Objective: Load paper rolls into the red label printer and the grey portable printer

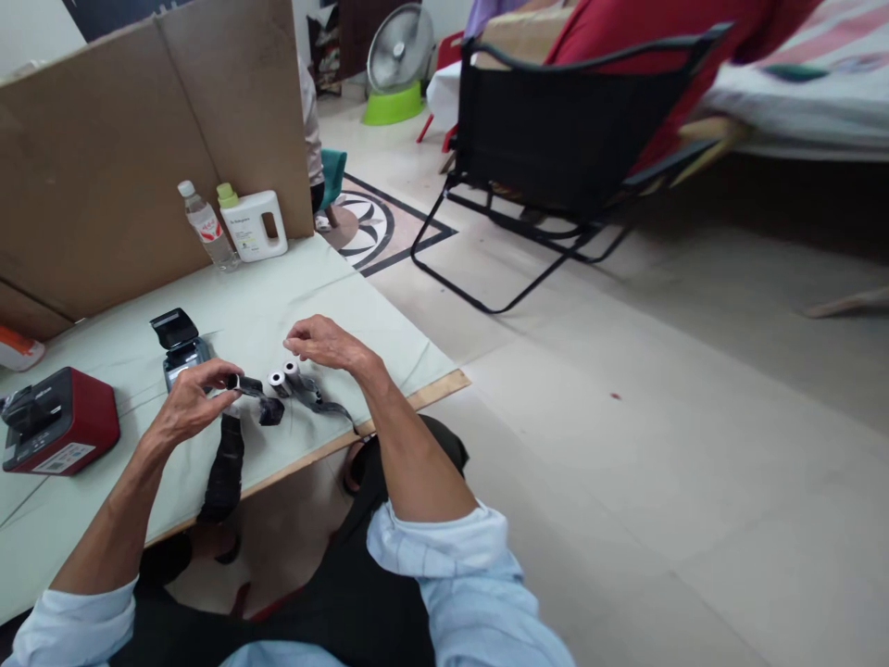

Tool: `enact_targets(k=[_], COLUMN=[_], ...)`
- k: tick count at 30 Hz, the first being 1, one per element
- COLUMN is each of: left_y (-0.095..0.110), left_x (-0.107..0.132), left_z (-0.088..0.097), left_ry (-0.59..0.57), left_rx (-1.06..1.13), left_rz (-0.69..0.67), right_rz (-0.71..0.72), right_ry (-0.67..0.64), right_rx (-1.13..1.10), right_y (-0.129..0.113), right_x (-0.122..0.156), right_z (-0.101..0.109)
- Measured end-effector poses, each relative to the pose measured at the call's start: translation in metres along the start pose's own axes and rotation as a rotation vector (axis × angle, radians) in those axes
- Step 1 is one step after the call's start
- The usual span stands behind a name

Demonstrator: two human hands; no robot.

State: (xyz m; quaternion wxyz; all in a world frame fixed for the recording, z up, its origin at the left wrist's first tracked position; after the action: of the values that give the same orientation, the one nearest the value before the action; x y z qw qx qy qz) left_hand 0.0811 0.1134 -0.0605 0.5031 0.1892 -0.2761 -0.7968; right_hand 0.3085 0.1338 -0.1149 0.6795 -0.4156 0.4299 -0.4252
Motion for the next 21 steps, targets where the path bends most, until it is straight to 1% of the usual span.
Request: enact_targets(k=[3,6,8,11,13,16,18,21], left_y=[-0.006,-0.011,-0.013,-0.013,-0.010,0.001,0.013,0.032], left_x=[0.006,0.010,0.012,0.014,0.016,0.021,0.026,0.038], left_z=[0.014,0.021,0.026,0.031,0.034,0.039,0.044,0.053], left_ry=[0.067,0.100,0.133,0.181,0.199,0.247,0.312,0.461], left_rx=[0.134,0.282,0.344,0.385,0.386,0.318,0.239,0.116], left_rz=[0.055,0.099,0.103,0.107,0.102,0.051,-0.018,-0.146], right_rz=[0.081,0.167,0.227,0.255,0.256,0.268,0.236,0.112], right_ry=[0.055,0.052,0.013,-0.124,-0.182,-0.139,-0.100,-0.081], right_rx=[-0.030,-0.057,-0.059,-0.077,-0.109,-0.211,-0.336,-0.596], right_y=[-0.009,-0.022,-0.034,-0.052,-0.060,-0.062,-0.058,-0.051], right_x=[-0.001,-0.001,0.000,0.001,0.003,0.003,0.003,0.003], right_z=[-0.002,-0.007,-0.013,-0.032,-0.046,-0.061,-0.067,-0.074])
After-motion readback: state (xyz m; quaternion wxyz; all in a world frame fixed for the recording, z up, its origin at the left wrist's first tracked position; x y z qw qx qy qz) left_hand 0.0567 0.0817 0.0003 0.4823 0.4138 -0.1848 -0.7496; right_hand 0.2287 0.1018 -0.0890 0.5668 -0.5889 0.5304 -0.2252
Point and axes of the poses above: each hand's wrist, its own x-axis away from the middle knuckle, its own z-axis out of the back of the hand, y = z × x, the point moved 6 cm from there along -x, towards the middle knuckle, and after that the axes turned 14 degrees about z, right-handed, at the moved point
